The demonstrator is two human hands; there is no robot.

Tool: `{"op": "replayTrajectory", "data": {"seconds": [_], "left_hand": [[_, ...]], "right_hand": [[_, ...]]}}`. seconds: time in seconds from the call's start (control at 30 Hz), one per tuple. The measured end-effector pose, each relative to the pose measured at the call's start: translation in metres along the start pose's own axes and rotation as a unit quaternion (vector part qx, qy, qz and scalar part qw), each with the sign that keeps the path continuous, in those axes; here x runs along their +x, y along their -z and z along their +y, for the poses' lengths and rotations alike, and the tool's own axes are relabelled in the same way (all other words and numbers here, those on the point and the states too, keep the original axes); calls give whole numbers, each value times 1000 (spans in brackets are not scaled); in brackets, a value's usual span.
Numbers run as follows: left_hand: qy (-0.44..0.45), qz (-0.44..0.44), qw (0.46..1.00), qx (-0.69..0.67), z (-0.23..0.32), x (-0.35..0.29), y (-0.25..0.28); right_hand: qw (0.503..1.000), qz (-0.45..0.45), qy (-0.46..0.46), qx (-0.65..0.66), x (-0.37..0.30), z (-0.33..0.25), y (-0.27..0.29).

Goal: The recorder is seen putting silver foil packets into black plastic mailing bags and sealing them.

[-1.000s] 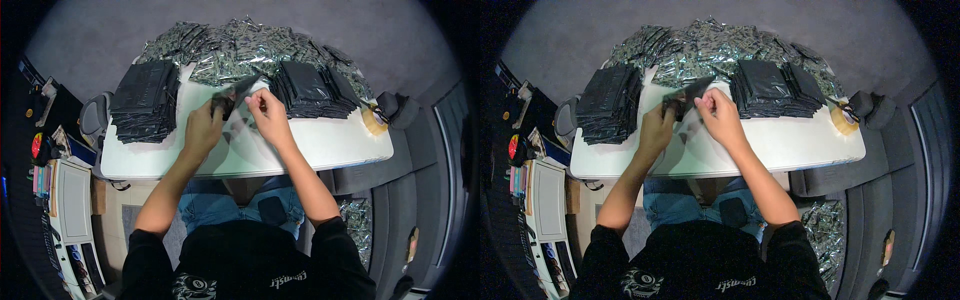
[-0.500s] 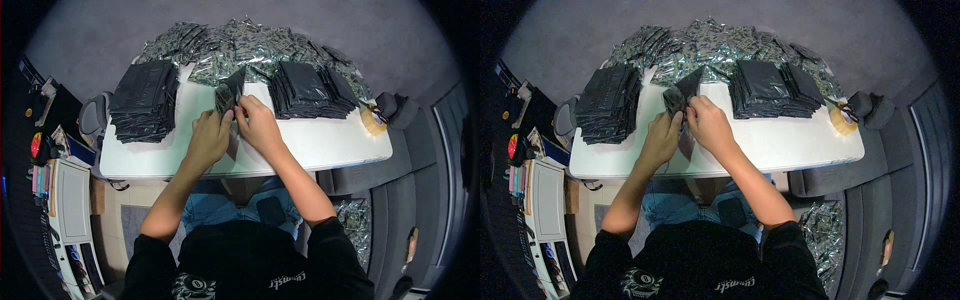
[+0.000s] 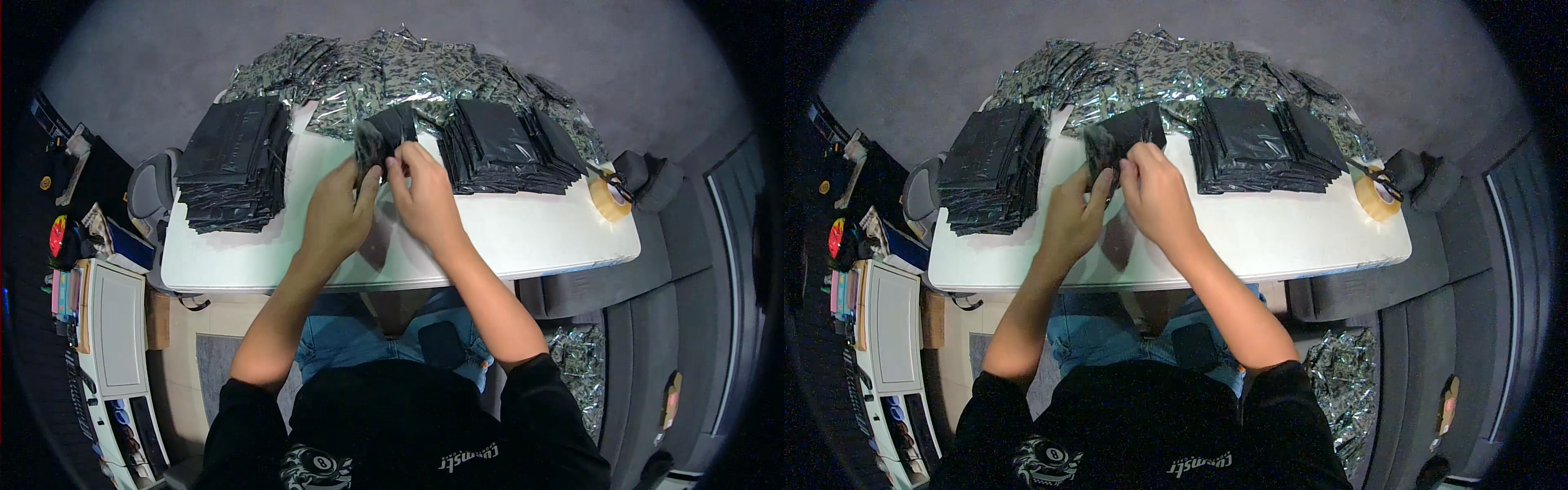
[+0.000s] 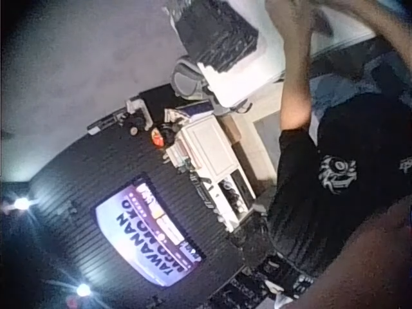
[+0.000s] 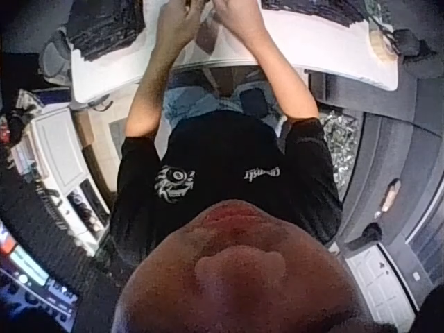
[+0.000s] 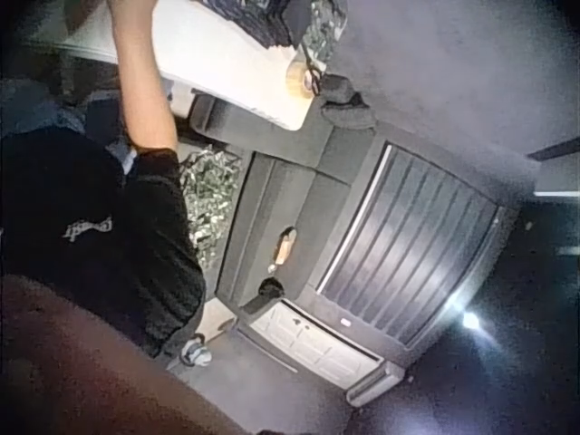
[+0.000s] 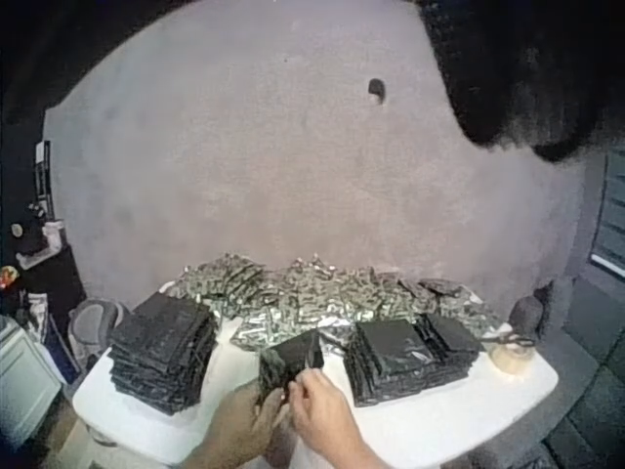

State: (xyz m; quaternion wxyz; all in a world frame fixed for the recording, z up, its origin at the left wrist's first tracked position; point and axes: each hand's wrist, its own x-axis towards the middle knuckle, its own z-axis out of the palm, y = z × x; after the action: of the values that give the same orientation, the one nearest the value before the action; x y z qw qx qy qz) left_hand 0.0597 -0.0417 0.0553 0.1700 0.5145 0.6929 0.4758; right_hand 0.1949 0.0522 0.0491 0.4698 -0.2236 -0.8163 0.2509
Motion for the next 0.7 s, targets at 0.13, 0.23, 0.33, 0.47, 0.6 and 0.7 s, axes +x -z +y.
{"op": "replayTrajectory", "data": {"seconds": [0.13, 0.23, 0.33, 0.47, 0.6, 0.7], "left_hand": [[-182, 123, 975, 44, -4, 4, 24], [-126, 96, 987, 27, -4, 19, 33], [-36, -34, 998, 47, -2, 38, 34], [-41, -112, 992, 51, 5, 62, 38], [-124, -127, 984, -7, 14, 80, 40], [-41, -141, 989, -28, 14, 85, 33]], "right_hand": [[998, -21, -55, 17, 7, 11, 12], [993, -47, -103, 43, 11, 9, 16], [993, -59, -87, 43, 20, 4, 19], [989, -101, -107, 22, 33, 2, 29], [984, -110, -125, 65, 50, 19, 39], [974, -118, -137, 138, 56, 24, 41]]}}
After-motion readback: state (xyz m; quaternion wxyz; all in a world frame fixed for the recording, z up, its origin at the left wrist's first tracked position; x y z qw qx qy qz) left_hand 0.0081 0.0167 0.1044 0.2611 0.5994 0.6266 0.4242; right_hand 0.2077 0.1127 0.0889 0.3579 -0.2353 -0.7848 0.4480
